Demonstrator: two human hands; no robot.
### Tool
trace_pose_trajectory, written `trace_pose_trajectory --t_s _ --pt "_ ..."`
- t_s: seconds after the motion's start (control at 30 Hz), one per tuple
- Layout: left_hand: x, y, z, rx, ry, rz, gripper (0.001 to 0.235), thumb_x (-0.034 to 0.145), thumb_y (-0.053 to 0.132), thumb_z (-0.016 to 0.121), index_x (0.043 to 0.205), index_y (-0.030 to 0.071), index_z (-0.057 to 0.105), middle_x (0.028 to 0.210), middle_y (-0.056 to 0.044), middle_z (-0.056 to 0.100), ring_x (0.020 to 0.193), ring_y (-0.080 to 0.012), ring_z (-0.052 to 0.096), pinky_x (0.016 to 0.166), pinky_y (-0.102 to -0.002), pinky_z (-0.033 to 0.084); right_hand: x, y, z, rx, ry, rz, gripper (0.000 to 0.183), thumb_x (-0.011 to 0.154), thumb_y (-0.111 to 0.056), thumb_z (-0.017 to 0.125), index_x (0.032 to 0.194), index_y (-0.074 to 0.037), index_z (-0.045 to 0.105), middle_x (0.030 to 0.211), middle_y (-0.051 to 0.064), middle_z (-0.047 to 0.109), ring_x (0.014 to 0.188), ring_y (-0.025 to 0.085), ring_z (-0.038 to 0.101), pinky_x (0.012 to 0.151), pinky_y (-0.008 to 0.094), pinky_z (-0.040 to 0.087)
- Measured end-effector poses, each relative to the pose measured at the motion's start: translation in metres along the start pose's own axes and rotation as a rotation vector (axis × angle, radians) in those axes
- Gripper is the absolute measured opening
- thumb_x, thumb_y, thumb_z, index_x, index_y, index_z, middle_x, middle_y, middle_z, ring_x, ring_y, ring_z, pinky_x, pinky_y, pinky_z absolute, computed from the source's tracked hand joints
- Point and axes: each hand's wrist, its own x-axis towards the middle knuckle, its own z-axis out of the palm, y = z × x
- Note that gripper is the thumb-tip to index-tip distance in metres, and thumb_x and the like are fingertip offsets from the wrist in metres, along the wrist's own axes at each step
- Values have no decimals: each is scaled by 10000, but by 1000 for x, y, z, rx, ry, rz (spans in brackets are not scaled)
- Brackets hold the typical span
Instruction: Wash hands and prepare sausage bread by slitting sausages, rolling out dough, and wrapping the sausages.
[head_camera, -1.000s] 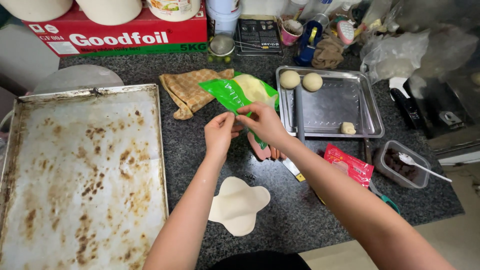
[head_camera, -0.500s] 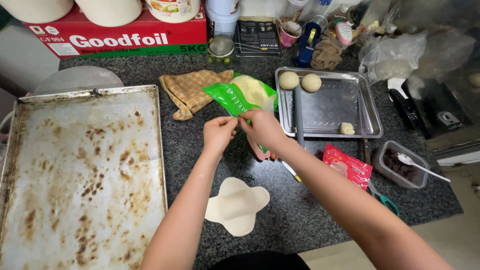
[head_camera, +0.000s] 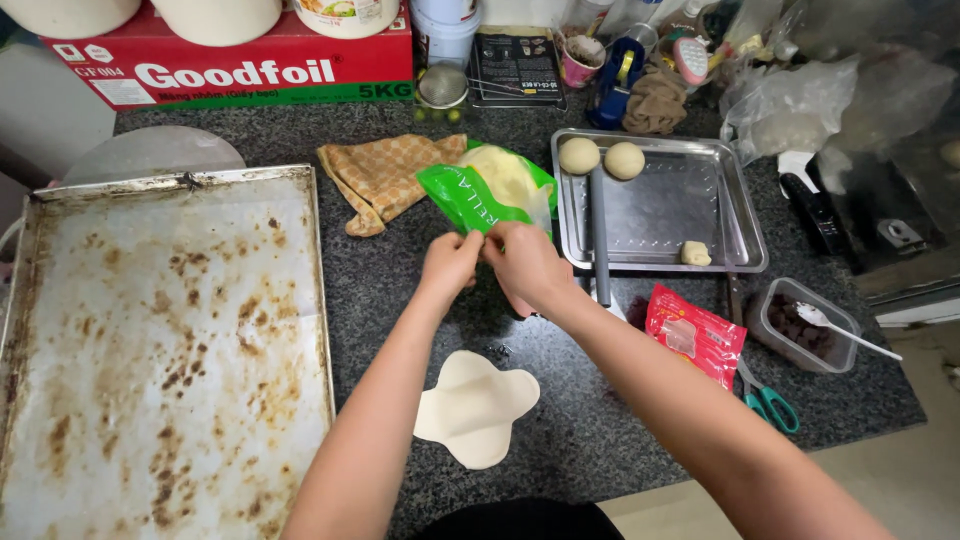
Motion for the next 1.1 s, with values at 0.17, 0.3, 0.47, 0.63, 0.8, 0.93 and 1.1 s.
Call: trace_pose_trajectory --t_s 0.17,0.3,0.47,0.63,0.8,0.93,1.1 --pt "-2 -1 2 113 -241 -70 399 982 355 467 1112 7 613 963 -211 722 702 -287 696 591 -435 585 -2 -1 -7 18 -81 63 203 861 -207 671 944 -47 765 901 203 738 839 392 710 751 487 560" --pt "-6 -8 -2 329 -203 392 365 1021 299 459 1169 10 627 1057 -282 696 986 -431 665 832 -507 517 -9 -20 -23 -34 -167 95 231 906 -239 630 949 -41 742 881 213 730 828 400 707 759 496 555" --pt "-16 -1 -3 262 -167 312 313 1024 285 494 1093 10 626 998 -253 701 974 -420 690 832 -488 528 -7 -1 -10 -161 -182 -22 250 930 -243 601 869 -25 708 892 220 719 807 417 702 757 514 551" --pt "-9 5 4 217 -86 289 283 981 279 528 1061 32 640 925 -228 707 872 -404 710 772 -480 534 -2 9 -5 -179 -72 -131 193 900 -190 624 829 -27 700 888 211 717 788 418 698 724 517 550" --pt "-16 -3 -3 281 -20 305 296 994 317 531 1013 37 629 951 -242 698 912 -426 685 775 -493 523 34 60 -3 -148 143 -41 102 871 -106 649 825 -40 711 779 213 702 705 397 702 668 508 557" --pt "-18 -36 -16 426 86 85 338 967 380 519 970 57 621 962 -258 689 924 -479 651 772 -551 506 51 63 -51 -181 338 -72 139 901 -115 667 813 -21 721 759 237 678 693 426 672 644 530 540" --pt "-36 0 -28 606 205 64 367 965 397 496 924 59 630 924 -258 701 894 -485 655 771 -588 496 56 49 -74 -280 435 -152 131 897 -127 697 805 -35 713 786 208 696 711 403 679 647 519 535"
